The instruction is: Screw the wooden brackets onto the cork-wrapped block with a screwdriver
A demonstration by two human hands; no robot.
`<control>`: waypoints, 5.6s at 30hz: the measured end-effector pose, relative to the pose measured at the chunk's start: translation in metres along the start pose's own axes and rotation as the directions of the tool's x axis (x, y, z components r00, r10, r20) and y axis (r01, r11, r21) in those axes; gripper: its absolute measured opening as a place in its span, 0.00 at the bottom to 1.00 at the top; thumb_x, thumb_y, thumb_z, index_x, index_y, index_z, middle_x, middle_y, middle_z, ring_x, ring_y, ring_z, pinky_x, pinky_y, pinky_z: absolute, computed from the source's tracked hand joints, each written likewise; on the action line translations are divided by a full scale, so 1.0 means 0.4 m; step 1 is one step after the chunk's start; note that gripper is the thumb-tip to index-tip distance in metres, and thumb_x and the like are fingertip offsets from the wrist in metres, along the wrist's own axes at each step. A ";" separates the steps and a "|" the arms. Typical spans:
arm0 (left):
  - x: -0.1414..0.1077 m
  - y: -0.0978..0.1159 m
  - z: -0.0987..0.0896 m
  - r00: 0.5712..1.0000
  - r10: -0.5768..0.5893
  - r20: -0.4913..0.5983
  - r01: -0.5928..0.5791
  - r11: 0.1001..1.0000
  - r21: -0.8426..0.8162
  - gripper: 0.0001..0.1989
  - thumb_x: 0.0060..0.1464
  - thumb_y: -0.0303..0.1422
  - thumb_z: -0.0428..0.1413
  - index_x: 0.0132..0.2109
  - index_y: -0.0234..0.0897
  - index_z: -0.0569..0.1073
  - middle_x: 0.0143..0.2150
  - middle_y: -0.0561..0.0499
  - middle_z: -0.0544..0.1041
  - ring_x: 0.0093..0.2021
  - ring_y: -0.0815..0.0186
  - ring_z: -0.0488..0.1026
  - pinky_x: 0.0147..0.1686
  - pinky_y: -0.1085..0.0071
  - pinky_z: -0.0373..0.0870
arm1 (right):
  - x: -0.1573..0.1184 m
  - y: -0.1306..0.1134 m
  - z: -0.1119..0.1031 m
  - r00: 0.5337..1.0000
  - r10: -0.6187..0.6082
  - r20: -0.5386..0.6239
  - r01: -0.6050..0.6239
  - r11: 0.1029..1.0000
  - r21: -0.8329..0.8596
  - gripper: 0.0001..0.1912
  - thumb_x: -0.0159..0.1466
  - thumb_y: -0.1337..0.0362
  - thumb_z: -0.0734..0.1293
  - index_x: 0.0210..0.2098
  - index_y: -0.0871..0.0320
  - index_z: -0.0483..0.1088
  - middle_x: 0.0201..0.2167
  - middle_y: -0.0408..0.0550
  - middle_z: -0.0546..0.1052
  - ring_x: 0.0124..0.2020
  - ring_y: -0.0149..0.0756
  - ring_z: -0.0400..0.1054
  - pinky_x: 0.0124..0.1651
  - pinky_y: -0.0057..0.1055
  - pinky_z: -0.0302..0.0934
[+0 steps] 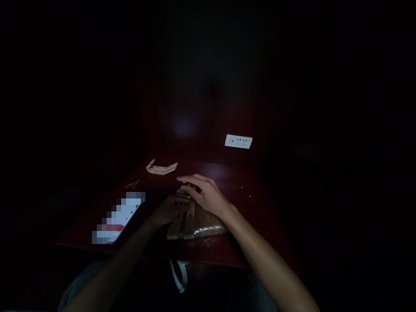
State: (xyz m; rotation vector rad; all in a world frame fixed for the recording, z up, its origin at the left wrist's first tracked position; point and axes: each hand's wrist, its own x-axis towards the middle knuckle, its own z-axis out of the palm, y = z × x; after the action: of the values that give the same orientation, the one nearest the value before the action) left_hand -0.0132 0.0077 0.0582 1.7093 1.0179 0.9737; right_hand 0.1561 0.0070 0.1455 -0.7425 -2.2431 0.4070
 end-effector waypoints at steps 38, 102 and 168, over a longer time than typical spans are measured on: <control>-0.001 -0.002 -0.014 0.993 -0.088 0.080 0.088 0.996 0.010 0.19 0.45 0.41 0.62 0.43 0.35 0.79 0.44 0.45 0.79 0.47 0.56 0.73 0.49 0.63 0.66 | -0.030 0.020 -0.009 0.999 -0.012 0.030 0.009 0.995 0.100 0.26 0.63 0.71 0.60 0.60 0.49 0.59 0.55 0.45 0.69 0.50 0.34 0.67 0.51 0.33 0.64; -0.007 -0.006 -0.008 0.996 -0.083 0.017 0.084 0.994 -0.063 0.19 0.42 0.42 0.63 0.41 0.36 0.79 0.49 0.45 0.77 0.49 0.56 0.73 0.50 0.64 0.67 | -0.041 0.020 0.006 0.976 -0.010 -0.216 0.021 0.999 0.049 0.16 0.65 0.65 0.61 0.52 0.55 0.67 0.49 0.53 0.73 0.50 0.40 0.67 0.51 0.40 0.64; -0.005 -0.003 -0.009 0.998 -0.063 0.027 0.064 0.998 -0.021 0.19 0.43 0.41 0.63 0.42 0.36 0.79 0.50 0.45 0.76 0.50 0.56 0.72 0.51 0.64 0.65 | -0.019 0.020 -0.004 0.981 0.005 -0.196 0.017 0.994 0.109 0.11 0.64 0.63 0.63 0.45 0.56 0.70 0.45 0.51 0.75 0.46 0.37 0.69 0.49 0.37 0.64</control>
State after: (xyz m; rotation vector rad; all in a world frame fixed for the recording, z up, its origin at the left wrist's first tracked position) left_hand -0.0173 0.0072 0.0577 1.6580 1.0348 0.9160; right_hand 0.1645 0.0085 0.1385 -0.6870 -2.0213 0.4319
